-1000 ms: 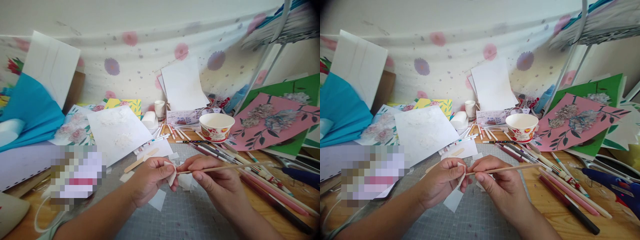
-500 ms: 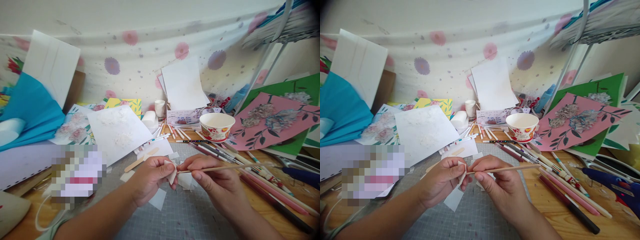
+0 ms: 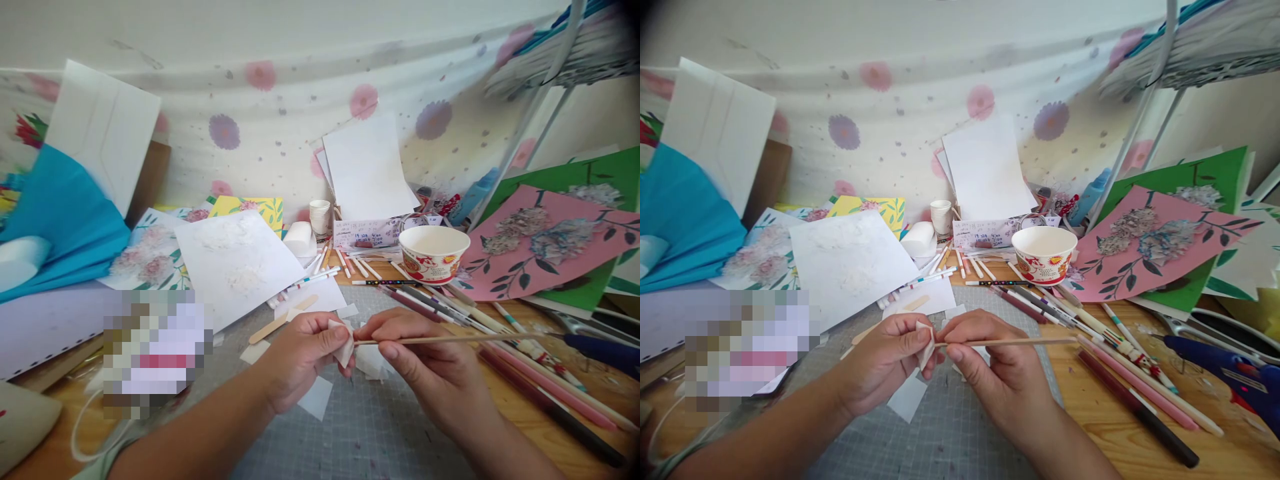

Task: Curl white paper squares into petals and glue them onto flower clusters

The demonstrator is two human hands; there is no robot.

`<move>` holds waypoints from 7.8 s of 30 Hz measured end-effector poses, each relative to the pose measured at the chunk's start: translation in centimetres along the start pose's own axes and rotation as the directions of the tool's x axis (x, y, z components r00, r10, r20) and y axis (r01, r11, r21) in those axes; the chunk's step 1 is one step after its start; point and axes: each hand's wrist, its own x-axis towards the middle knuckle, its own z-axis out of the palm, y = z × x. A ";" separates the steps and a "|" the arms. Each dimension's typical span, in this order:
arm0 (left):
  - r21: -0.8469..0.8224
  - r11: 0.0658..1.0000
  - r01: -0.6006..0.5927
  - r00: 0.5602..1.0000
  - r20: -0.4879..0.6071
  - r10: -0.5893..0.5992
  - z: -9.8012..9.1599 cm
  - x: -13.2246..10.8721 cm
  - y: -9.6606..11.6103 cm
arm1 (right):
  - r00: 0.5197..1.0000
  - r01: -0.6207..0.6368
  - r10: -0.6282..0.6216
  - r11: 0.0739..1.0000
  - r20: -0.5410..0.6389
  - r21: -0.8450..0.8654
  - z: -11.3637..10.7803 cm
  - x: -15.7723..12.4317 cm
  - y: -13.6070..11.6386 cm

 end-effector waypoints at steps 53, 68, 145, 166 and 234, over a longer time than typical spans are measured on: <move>0.014 1.000 -0.026 0.999 -0.026 0.026 0.4 0.2 -0.2 | 0.999 0.042 -0.045 0.996 -0.031 -0.081 0.1 -0.2 0.0; 0.929 0.223 -0.295 0.785 0.103 0.611 0.5 -0.9 1.6 | 0.999 0.020 -0.026 0.984 -0.029 -0.177 0.2 -0.2 0.7; 0.598 0.799 -0.073 0.978 -0.112 0.173 0.3 0.0 0.1 | 0.928 -0.325 0.359 0.910 -0.099 0.256 0.0 -0.1 1.4; 0.852 0.523 0.021 0.952 -0.177 0.251 -1.3 1.0 0.6 | 0.832 -0.420 0.445 0.896 -0.332 0.147 -2.9 0.7 2.6; 0.250 0.967 0.046 0.997 -0.070 -0.030 -0.4 -0.2 0.1 | 0.978 -0.197 0.207 0.948 -0.013 0.251 -0.6 -0.6 0.7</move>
